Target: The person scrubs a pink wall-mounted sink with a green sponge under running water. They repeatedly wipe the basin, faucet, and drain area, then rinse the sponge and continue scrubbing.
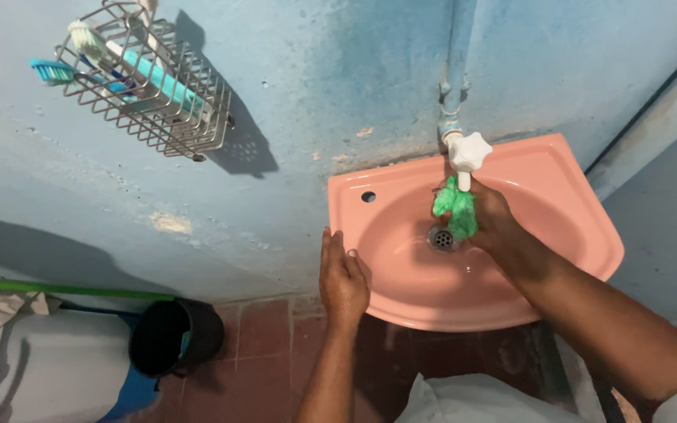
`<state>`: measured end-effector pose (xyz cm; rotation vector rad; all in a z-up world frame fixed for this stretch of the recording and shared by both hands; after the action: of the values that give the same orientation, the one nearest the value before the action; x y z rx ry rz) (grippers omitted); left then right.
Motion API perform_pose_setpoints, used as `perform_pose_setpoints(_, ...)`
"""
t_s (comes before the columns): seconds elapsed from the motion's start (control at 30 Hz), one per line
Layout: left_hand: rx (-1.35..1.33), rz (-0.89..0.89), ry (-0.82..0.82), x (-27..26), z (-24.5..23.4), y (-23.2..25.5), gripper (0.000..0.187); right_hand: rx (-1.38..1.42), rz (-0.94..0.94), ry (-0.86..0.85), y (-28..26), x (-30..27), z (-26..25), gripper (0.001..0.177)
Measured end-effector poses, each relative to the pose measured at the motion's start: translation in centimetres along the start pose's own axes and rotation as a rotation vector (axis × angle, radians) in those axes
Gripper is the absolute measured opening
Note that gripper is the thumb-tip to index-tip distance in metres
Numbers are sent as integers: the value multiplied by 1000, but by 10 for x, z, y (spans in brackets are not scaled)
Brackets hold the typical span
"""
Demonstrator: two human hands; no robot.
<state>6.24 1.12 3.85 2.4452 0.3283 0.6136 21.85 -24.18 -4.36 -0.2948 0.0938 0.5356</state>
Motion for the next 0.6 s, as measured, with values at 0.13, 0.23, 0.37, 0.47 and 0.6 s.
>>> perform_pose_setpoints(0.13,17,24,23,2,2,0,41,-39,-29,-58,2,2,0,30)
perform_pose_setpoints(0.23,20,26,12,1,2,0,39,-355,-343,-201,10,13,22,25)
perform_pose_setpoints(0.37,-27,-16,-6,1,1,1,40,-1443,-422,-361,86,33,88,30)
perform_pose_setpoints(0.47,-40,16,16,1,1,1,44,-2012,-529,-569,118,41,116,39)
perform_pose_setpoints(0.6,-111,-30,-4,-1,6,-7,50,-2265,-816,-722,74,50,88,47)
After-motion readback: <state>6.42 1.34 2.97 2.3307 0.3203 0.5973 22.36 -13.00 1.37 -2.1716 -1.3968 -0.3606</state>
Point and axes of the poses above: each hand's wrist, its own x-axis towards the middle knuckle, its own z-axis out of the palm, y = z × x, the point moved 5 cm from there along x, towards the middle knuckle, and after that the axes turned 12 degrees about x, right-handed, at the moved point
